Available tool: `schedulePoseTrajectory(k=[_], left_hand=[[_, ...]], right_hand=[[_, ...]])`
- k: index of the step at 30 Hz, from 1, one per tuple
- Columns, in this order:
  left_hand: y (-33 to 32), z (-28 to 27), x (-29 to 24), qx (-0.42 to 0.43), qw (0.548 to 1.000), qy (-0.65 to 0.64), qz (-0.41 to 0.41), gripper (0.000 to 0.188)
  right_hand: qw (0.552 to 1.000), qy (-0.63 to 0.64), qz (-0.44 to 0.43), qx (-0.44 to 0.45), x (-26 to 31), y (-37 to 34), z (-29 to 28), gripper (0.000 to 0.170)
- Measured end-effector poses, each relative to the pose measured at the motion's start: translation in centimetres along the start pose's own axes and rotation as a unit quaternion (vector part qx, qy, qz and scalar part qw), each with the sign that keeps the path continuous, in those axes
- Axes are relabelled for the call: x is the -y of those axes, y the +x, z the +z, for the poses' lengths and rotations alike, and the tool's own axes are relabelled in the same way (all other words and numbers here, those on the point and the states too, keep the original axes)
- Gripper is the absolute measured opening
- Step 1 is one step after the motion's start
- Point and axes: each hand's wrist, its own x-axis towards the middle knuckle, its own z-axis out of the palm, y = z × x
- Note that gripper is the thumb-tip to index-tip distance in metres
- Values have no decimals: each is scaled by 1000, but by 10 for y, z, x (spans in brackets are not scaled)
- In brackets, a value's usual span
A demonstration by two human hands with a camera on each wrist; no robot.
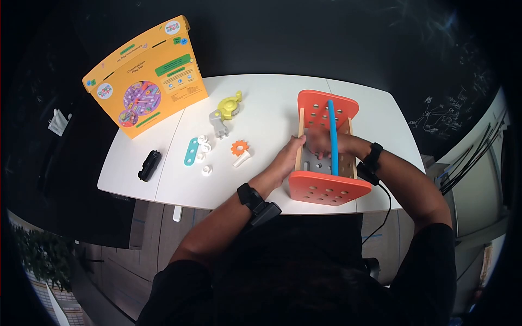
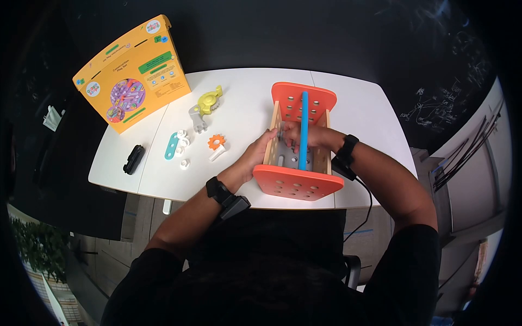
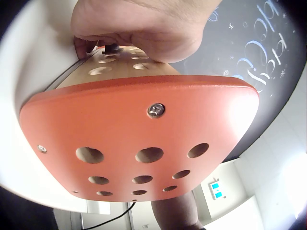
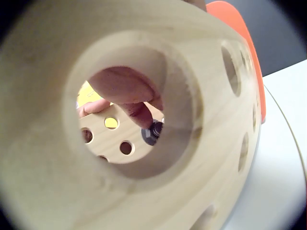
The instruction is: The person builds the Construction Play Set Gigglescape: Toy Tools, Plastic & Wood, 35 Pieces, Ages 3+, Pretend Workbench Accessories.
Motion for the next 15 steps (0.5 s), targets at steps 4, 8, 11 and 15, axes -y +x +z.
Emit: schedulePoseTrajectory(k=[4, 8, 11, 15], left_hand=[[-6, 3, -6, 7, 1000, 14, 4, 59], [-8, 7, -9, -10, 1000, -8, -7, 57], [-6, 5, -6, -6, 1000, -9, -5, 57], [-7, 5, -8, 3, 1000, -10, 2, 59]], right_hand=[[999, -12, 3, 43, -3, 6, -5, 39], [1000, 2, -9, -16, 16, -13, 4, 38], [999, -23, -28, 1, 6, -5, 2, 36], [999, -5, -25, 41, -2, 5, -4, 36]])
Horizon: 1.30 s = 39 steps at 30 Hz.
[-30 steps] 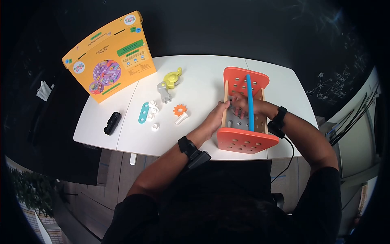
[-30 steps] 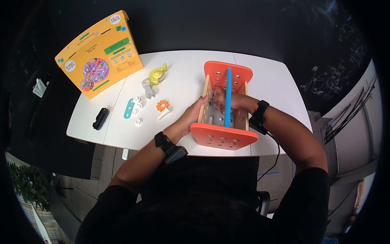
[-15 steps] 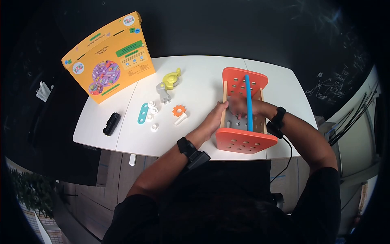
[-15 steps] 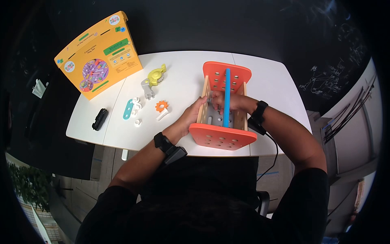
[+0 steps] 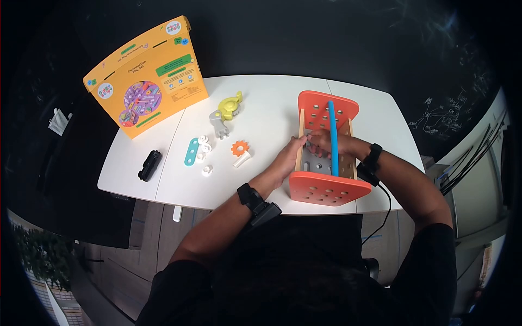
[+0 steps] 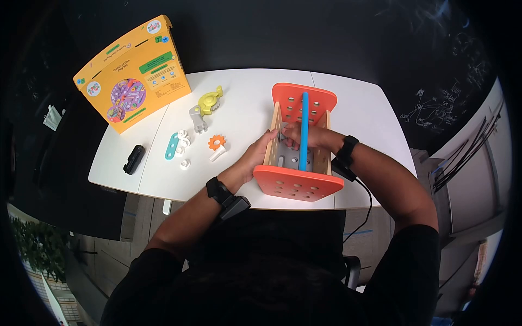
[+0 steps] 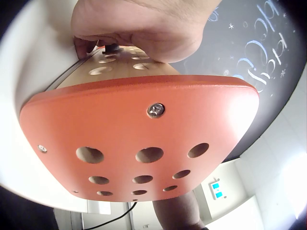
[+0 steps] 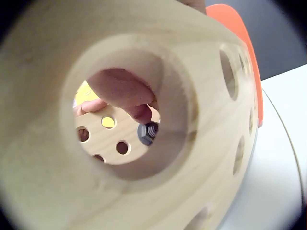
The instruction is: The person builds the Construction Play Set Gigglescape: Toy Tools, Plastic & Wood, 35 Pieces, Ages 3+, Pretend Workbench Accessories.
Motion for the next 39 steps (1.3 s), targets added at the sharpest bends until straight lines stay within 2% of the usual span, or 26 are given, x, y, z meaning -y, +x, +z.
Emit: schedulePoseTrajectory(k=[2, 5, 8, 12, 14, 17, 21, 22, 24, 27, 29, 31, 36, 38, 39], left_hand=[[-4, 3, -4, -12, 1000, -3, -16, 58], [-2, 2, -3, -23, 999, 1, -33, 59], [0, -1, 1, -12, 1000, 9, -20, 61], [-2, 1, -1, -3, 1000, 2, -15, 65], [-2, 1, -2, -6, 1000, 1, -13, 66], [-2, 0, -2, -13, 1000, 5, -22, 67], [-6, 3, -4, -19, 999, 4, -27, 69], [-3, 1, -1, -19, 999, 4, -27, 69], [3, -4, 6, -15, 1000, 16, 8, 82], [-1, -2, 0, -27, 999, 12, -27, 82], [2, -5, 5, -23, 999, 25, -1, 83], [6, -8, 10, -17, 999, 38, 24, 84], [7, -7, 9, -18, 1000, 16, -2, 83], [6, -7, 8, -21, 1000, 14, -12, 82], [5, -6, 8, -23, 999, 11, -22, 82]], right_hand=[[998, 9, 17, -59, 18, -16, 7, 34], [997, -37, -17, -69, 2, -2, 6, 38], [999, -37, -24, -28, -4, 4, 2, 38], [999, -23, 4, -27, -8, 8, 0, 37], [995, -2, -8, -103, 5, -6, 7, 35], [993, -60, -26, -95, -1, -2, 5, 36], [998, -28, -13, -57, -3, 2, 1, 32], [997, -21, -14, -68, 0, 0, 2, 32], [997, -14, -16, -78, 6, -4, 6, 32], [992, -24, -16, -120, 6, -3, 10, 34], [995, -24, -62, -77, 2, 1, 9, 34], [995, -7, -47, -83, 3, -1, 8, 32], [993, -25, -21, -116, 1, 0, 8, 30], [994, -78, -40, -59, -5, 5, 3, 39], [994, -78, -40, -59, -8, 7, 2, 39]])
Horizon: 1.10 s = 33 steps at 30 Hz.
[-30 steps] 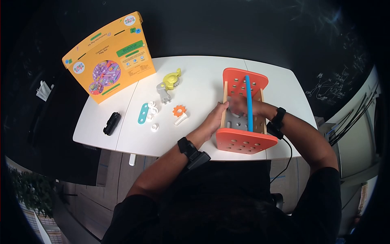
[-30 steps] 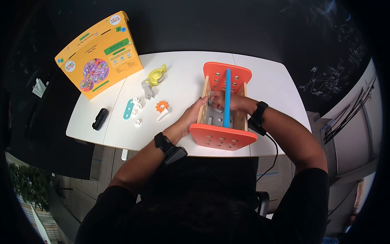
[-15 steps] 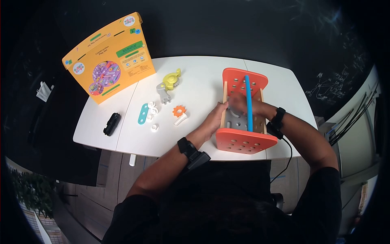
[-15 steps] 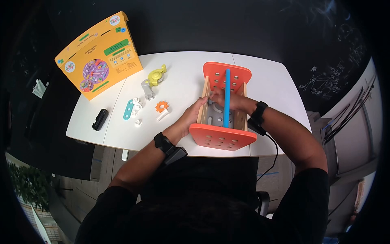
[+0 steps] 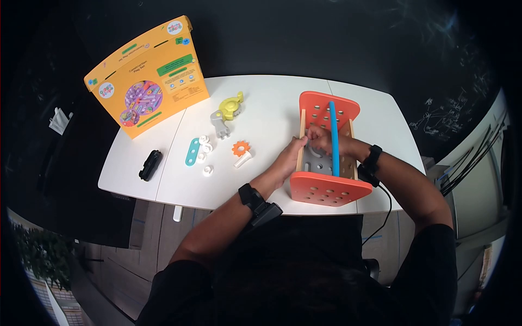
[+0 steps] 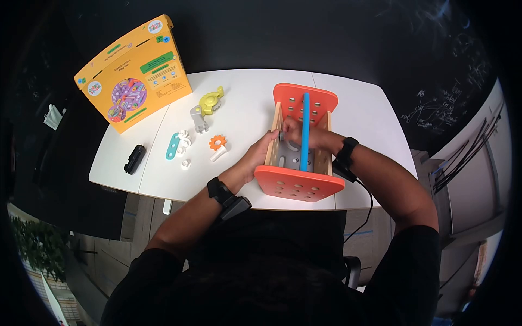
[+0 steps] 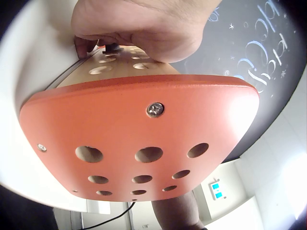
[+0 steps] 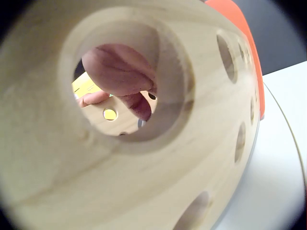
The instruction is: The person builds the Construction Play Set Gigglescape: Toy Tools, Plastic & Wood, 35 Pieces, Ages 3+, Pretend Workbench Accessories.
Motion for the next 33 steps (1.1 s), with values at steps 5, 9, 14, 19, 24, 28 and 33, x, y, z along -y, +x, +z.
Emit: schedulePoseTrajectory(k=[5, 9, 14, 19, 24, 28, 33], left_hand=[[-1, 3, -1, 13, 1000, -5, 20, 73], [-1, 2, -2, 13, 1000, 6, -10, 67], [3, 1, 2, 17, 1000, 0, 14, 65], [9, -4, 6, 13, 1000, 2, 19, 69], [11, -8, 9, 32, 999, 23, 31, 68], [8, -2, 7, 6, 1000, 1, 22, 66], [2, 1, 0, 8, 1000, -8, 0, 66]], right_hand=[[996, 71, 58, -21, 17, -8, 2, 26], [999, 36, 2, -14, -8, 4, 2, 34], [996, 78, 30, 6, 13, -7, 0, 30], [1000, 24, -8, -5, -9, 4, 5, 30], [998, 12, -41, 49, -7, 7, 1, 31], [998, 50, 17, 29, 15, -8, 1, 25], [998, 0, -55, 4, -10, 7, 4, 28]])
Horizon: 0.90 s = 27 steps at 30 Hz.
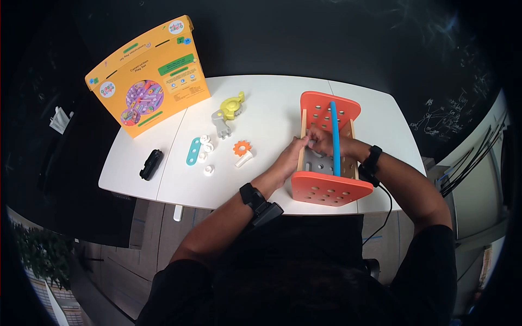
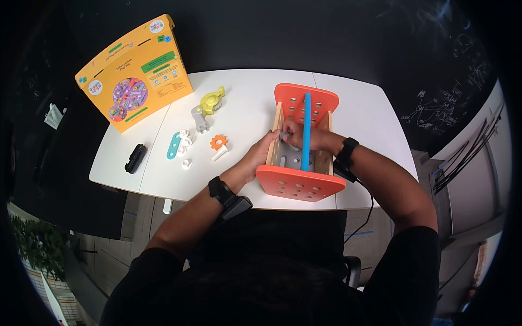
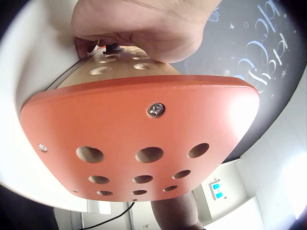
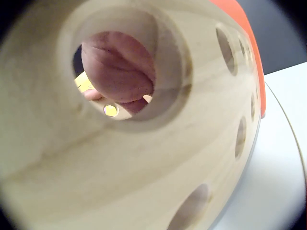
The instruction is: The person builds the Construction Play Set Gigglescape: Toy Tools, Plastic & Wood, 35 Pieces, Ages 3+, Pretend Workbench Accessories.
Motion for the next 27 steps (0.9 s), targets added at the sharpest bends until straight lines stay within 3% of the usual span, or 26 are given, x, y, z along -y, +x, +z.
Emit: schedulePoseTrajectory(k=[2, 8, 11, 16, 18, 27], left_hand=[[6, -5, 6, 2, 1000, 11, 11, 67], [3, -1, 3, -13, 1000, 3, 4, 65], [6, -4, 6, 1, 1000, 11, 13, 65], [9, -7, 8, 32, 998, 48, 37, 68], [2, 0, 3, -11, 1000, -4, 10, 64], [0, 2, 1, -9, 1000, -8, 8, 66]], right_hand=[[992, 6, 98, 77, 22, -6, -8, 31], [997, 66, 38, -9, 13, -7, 2, 27], [998, 8, 45, 53, 4, 1, -2, 30], [995, 51, 79, 36, 22, -10, -2, 28], [995, 61, 79, 18, 21, -10, -1, 32], [998, 55, 33, 14, 0, 2, 0, 24]])
